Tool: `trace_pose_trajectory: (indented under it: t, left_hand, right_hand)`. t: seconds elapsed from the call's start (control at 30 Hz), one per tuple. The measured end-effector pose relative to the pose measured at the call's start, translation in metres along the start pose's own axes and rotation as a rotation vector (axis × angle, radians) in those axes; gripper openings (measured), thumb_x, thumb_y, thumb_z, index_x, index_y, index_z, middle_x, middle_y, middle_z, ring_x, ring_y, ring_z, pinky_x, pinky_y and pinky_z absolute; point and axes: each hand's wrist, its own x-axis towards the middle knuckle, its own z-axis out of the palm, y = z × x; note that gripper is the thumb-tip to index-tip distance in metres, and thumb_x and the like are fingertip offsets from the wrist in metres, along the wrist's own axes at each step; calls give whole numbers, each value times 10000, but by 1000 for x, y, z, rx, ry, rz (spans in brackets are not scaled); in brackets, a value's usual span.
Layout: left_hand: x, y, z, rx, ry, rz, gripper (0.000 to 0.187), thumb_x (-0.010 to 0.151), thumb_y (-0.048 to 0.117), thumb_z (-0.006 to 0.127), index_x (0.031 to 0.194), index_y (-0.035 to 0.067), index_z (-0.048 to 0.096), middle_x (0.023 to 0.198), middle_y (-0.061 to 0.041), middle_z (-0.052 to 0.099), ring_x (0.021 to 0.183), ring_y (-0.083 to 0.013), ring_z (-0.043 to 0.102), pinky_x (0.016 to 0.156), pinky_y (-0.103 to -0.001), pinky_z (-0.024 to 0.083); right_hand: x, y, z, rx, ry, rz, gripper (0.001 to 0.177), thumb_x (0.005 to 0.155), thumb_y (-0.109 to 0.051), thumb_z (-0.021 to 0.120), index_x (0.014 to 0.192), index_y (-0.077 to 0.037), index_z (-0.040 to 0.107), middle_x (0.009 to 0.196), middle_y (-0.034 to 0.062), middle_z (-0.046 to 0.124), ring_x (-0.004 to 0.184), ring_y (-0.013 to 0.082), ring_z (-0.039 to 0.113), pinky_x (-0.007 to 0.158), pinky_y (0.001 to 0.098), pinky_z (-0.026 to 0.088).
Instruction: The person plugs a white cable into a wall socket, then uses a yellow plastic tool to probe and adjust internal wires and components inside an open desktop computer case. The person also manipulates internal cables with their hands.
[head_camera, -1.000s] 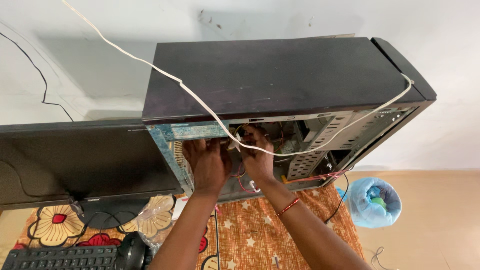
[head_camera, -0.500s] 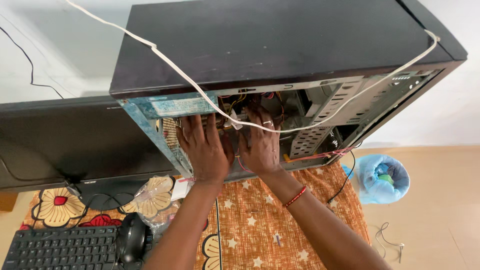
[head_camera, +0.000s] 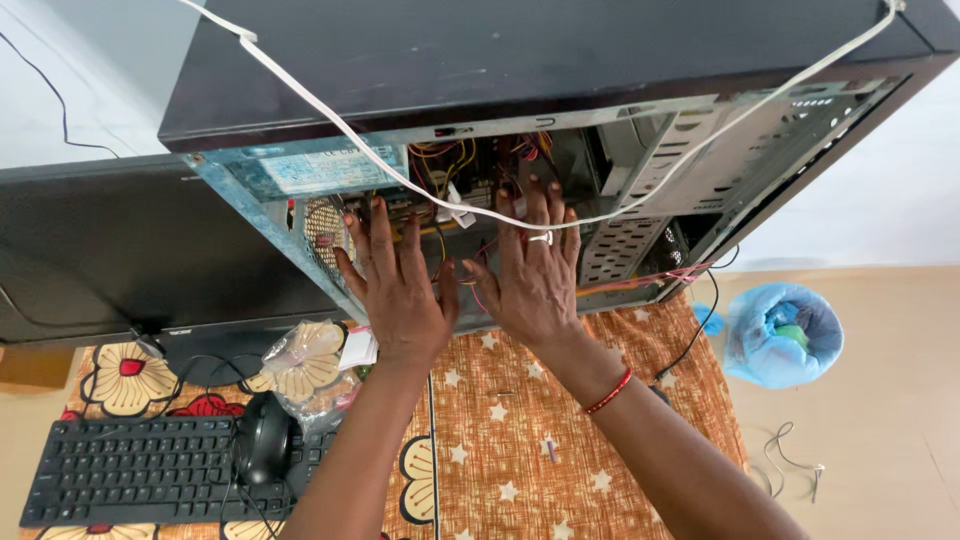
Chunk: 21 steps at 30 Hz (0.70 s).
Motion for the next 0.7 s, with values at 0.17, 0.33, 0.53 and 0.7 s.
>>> trace_pose_trajectory:
  t: [0.17, 0.33, 0.53, 0.7]
  left_hand:
    - [-6, 3, 1, 15, -2, 4, 649, 967, 293, 701, 1497, 1, 468, 1674, -245, 247, 1575, -490, 116, 1222, -696, 95]
    - [-13, 4, 8, 42, 34, 6, 633, 982, 307, 706, 1495, 7, 486, 1678, -236, 265, 1579, -495, 139, 1234, -685, 116]
    - [-29, 9, 18, 55, 4, -18, 677, 949, 283, 726, 1507, -7, 475, 1683, -235, 255, 1577, -499, 155, 1235, -696, 116]
    - [-30, 3, 28, 30, 22, 14, 654, 989, 275, 738, 1514, -5, 466, 1689, -249, 242, 1577, -512, 141, 1253, -684, 109]
  right_hand:
    - [-5, 15, -2, 19, -23, -2, 827, 1006, -560, 589, 1584, -12, 368, 1621, 317, 258, 1514, 519, 224, 1210, 660, 178]
    - [-14, 27, -1, 14, -22, -24, 830, 1033, -578, 593, 1610, -31, 354, 1641, 310, 231, 1533, 508, 215, 1229, 659, 163]
    - [-23, 36, 3, 24, -66, -24, 838, 1044, -591, 594, 1638, -67, 321, 1666, 306, 188, 1556, 504, 177, 1236, 666, 135]
    - [-22, 44, 13, 27, -82, -66, 855, 1041, -597, 597, 1643, -62, 312, 1664, 317, 177, 1555, 508, 159, 1239, 664, 125]
